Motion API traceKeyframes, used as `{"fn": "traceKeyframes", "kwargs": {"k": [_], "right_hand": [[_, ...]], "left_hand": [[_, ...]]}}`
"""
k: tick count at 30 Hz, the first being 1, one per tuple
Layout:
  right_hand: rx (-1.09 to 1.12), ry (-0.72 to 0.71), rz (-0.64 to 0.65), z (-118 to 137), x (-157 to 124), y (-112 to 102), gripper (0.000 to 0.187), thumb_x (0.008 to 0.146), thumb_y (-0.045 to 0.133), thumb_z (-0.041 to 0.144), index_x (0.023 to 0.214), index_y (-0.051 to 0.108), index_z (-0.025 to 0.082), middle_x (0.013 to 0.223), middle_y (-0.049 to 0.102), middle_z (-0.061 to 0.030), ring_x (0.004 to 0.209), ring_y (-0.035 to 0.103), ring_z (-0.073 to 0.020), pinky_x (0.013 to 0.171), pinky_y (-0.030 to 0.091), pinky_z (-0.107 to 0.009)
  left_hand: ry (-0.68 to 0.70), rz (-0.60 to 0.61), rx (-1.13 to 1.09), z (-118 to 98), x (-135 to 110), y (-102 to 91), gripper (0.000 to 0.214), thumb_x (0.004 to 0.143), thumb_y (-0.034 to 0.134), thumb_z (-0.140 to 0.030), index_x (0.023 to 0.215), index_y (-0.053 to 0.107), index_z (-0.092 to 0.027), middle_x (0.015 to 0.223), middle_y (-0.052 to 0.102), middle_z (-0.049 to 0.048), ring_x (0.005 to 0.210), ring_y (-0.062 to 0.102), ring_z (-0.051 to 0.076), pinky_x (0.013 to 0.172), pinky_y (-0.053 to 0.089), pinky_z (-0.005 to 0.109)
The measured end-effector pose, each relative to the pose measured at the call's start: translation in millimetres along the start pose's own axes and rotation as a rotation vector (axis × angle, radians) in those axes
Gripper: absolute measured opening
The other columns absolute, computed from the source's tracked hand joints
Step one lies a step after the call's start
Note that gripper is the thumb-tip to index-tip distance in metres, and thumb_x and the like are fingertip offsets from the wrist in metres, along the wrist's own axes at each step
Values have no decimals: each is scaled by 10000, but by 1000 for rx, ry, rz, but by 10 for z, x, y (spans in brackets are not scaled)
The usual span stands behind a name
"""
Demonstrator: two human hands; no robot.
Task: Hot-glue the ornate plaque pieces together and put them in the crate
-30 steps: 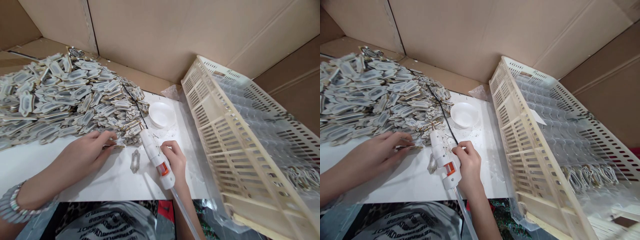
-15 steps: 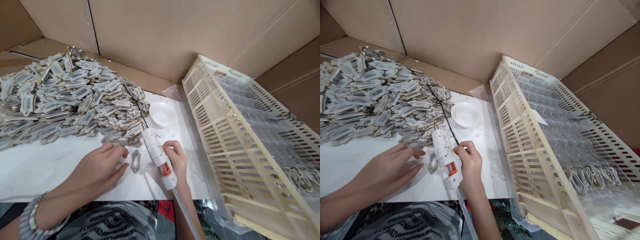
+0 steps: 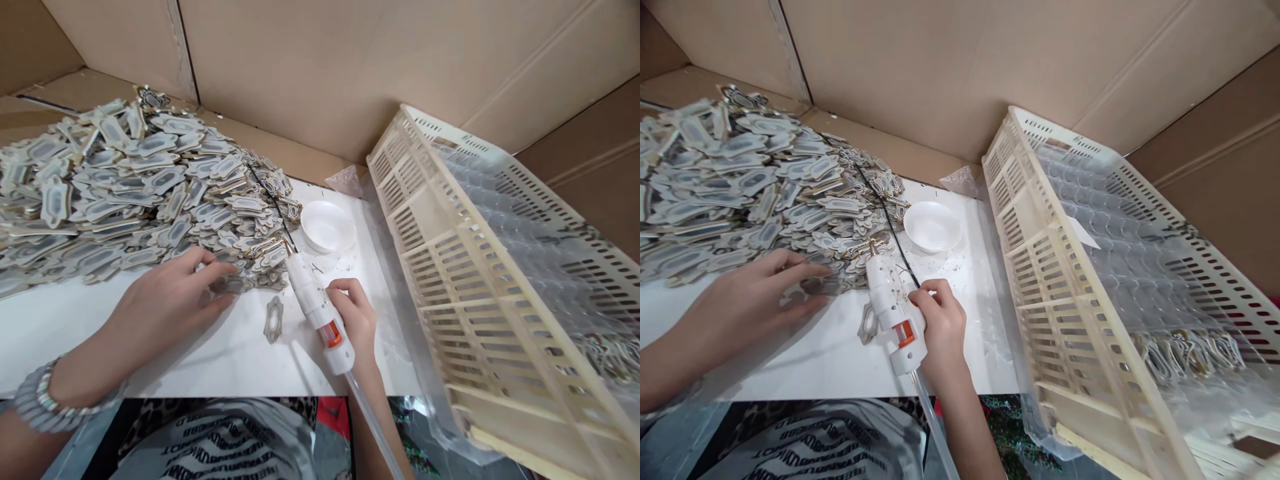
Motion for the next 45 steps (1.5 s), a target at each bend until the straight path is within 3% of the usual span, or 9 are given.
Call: {"fn": "traceKeyframes", "kwargs": {"k": [8, 12, 21, 27, 33, 36, 40, 45], "right_hand": [[-2, 2, 25, 11, -13, -14, 208, 805, 476, 79, 777, 637, 208, 857, 607, -6, 614, 532, -102, 560, 404, -221], [1, 24, 28, 7, -15, -9, 207, 795, 490, 84, 773, 656, 207, 859, 610, -10, 601, 527, -103, 558, 419, -223], [-27, 30, 53, -5, -23, -18, 226, 794, 490, 81, 772, 669, 218, 873, 615, -9, 583, 491, -104, 553, 410, -232], [-36, 64, 82, 25, -26, -47, 224, 775, 494, 63, 787, 661, 212, 903, 612, -13, 611, 511, -107, 570, 410, -234], [-42, 82, 94, 58, -23, -61, 228, 787, 496, 54, 788, 661, 212, 902, 613, -13, 609, 500, -108, 577, 408, -240], [-39, 87, 86, 60, -23, -56, 230, 792, 491, 49, 776, 653, 212, 897, 612, -9, 613, 500, -107, 587, 412, -241], [-29, 76, 83, 57, -25, -58, 244, 771, 495, 42, 792, 660, 221, 907, 612, -3, 620, 503, -105, 597, 416, -242], [-36, 83, 95, 62, -25, -67, 230, 789, 504, 59, 791, 672, 216, 911, 622, -14, 610, 495, -108, 577, 410, -252]], "left_hand": [[37, 97, 26, 103, 135, -46, 267, 878, 522, -406, 992, 743, -307, 928, 644, 11, 654, 599, 173, 571, 369, 293], [42, 146, 13, 69, 157, -82, 273, 901, 494, -370, 942, 748, -279, 918, 667, 12, 679, 607, 163, 582, 361, 277], [168, 179, 24, 32, 99, -105, 335, 950, 457, -409, 964, 770, -293, 972, 729, 31, 843, 647, 219, 667, 411, 308], [240, 273, -45, 79, 144, -103, 295, 912, 504, -348, 1047, 757, -282, 1031, 710, 45, 885, 642, 223, 745, 452, 320], [284, 251, -83, 104, 194, -97, 294, 955, 472, -337, 975, 751, -247, 1002, 724, 37, 873, 652, 206, 758, 460, 310], [342, 115, -136, 65, 208, -142, 281, 968, 513, -406, 1021, 739, -248, 1015, 749, 32, 878, 678, 198, 762, 473, 302], [433, -48, -197, -28, 136, -236, 197, 950, 584, -360, 990, 727, -232, 893, 764, 20, 758, 674, 174, 685, 459, 279], [361, 120, -192, -103, -113, -144, 274, 953, 518, -431, 929, 729, -258, 780, 724, 11, 687, 647, 191, 625, 448, 307]]}}
Point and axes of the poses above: each hand's wrist, its own x-axis towards the middle knuckle, its own y-axis out of the palm, z = x × y, the point moved 1 cm from there along x, towards the middle knuckle
